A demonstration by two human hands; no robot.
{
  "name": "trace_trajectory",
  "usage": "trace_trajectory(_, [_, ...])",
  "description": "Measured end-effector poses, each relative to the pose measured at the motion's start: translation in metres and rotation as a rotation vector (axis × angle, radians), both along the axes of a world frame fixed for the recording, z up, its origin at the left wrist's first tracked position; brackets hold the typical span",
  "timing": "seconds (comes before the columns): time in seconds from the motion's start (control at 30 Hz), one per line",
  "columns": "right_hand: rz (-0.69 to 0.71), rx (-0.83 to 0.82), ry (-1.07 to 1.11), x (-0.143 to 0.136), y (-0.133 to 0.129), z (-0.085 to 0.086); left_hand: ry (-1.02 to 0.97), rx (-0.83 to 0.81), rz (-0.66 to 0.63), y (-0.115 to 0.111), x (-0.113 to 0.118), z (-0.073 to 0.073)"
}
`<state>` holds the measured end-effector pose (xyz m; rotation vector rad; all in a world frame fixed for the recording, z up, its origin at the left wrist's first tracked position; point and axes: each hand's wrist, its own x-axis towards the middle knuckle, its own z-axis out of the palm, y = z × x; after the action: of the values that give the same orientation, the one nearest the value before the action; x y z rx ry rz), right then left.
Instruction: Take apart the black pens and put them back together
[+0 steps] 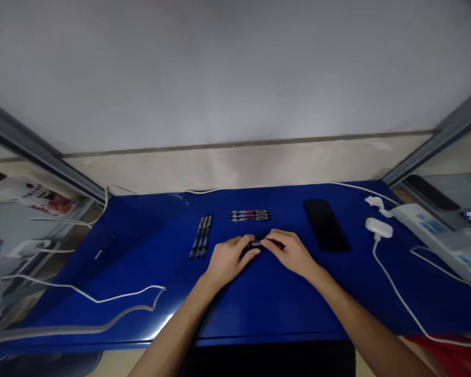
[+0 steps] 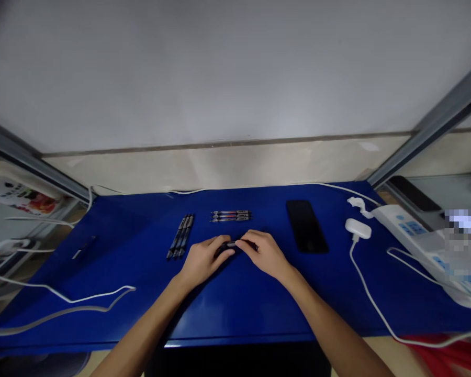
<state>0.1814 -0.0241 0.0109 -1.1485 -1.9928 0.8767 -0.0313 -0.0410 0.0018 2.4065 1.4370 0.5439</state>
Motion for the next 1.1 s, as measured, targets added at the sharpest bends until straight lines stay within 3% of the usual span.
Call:
trace_trajectory(0.37, [0.001,0.027,-0.077,-0.0021,-0.0013,-0.0022,0.036,-0.026,-0.044,-0.003,0.0026,-0.0003])
trace_trajectory(0.5, [0.083,-0.017,-0.001,-0.0022,-0.0034,-0.0017,0.04,-0.035,0.021,-0.0023,0.002,-0.0002])
trace_trajectory(0.7, [0.016,0.039,-0.063,-0.0047,-0.0041,-0.004,0.027,-0.033,-0.028,-0.0028,0.0028,0.0012])
trace_trajectory(0.87, [0.1,-0.003,0.001,-0.005,-0.0049,-0.0004,0.107,-0.044,0.014,-0.0025,0.0038,-0.0005])
trace_trajectory(1.1, [0.017,-0.01,-0.095,-0.0041,-0.003,-0.0061,0.117,-0.021,-0.006,-0.0036,0.0065,-0.0013])
